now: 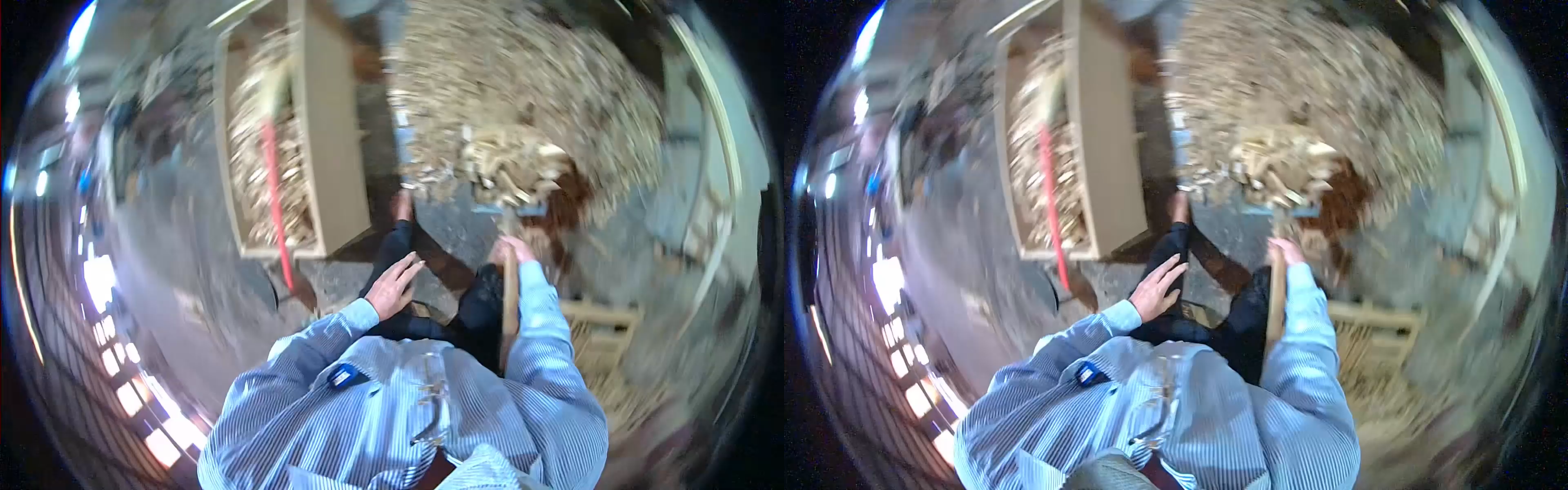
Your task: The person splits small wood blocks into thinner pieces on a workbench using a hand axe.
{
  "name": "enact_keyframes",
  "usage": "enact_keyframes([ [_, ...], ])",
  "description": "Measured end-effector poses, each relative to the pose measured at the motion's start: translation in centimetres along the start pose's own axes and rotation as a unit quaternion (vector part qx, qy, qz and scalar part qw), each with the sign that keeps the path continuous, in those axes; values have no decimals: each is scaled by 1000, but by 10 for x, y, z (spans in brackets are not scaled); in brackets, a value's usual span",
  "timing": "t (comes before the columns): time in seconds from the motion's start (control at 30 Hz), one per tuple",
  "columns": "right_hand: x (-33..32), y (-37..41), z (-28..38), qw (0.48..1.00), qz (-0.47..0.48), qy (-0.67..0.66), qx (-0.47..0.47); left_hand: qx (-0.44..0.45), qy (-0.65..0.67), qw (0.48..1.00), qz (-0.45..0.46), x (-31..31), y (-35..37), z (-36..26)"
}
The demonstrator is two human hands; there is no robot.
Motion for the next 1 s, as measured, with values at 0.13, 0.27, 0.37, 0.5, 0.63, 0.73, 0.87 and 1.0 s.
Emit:
enact_keyframes([
  [0.13,43,92,83,990,-40,122,-61,-184,25,972,-142,-13,92,2],
  [0.27,48,121,118,965,-21,256,-50,-266,57,933,-235,13,158,-23],
  [0.37,81,154,120,970,-20,240,18,-302,119,908,-265,36,187,-43],
  [0.5,131,180,108,902,16,432,0,-321,145,880,-318,42,211,-63],
  [0.63,199,170,56,854,49,513,73,-185,181,894,-366,-33,202,-113],
  [0.73,265,218,-18,807,72,572,127,-49,224,877,-422,-71,204,-172],
  [0.87,357,225,-108,633,291,716,37,12,230,861,-454,-114,225,-202],
  [1.0,404,216,-213,588,244,760,132,31,211,827,-520,-122,273,-206],
])
Point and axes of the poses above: each hand's wrist, its own y-axis away from the middle knuckle, its own x-axis out of the palm, z = x × y, the point moved 10 cm from there along -y, towards the middle knuckle, and after that the axes turned 9 degrees about -z, right-handed, at the moved point
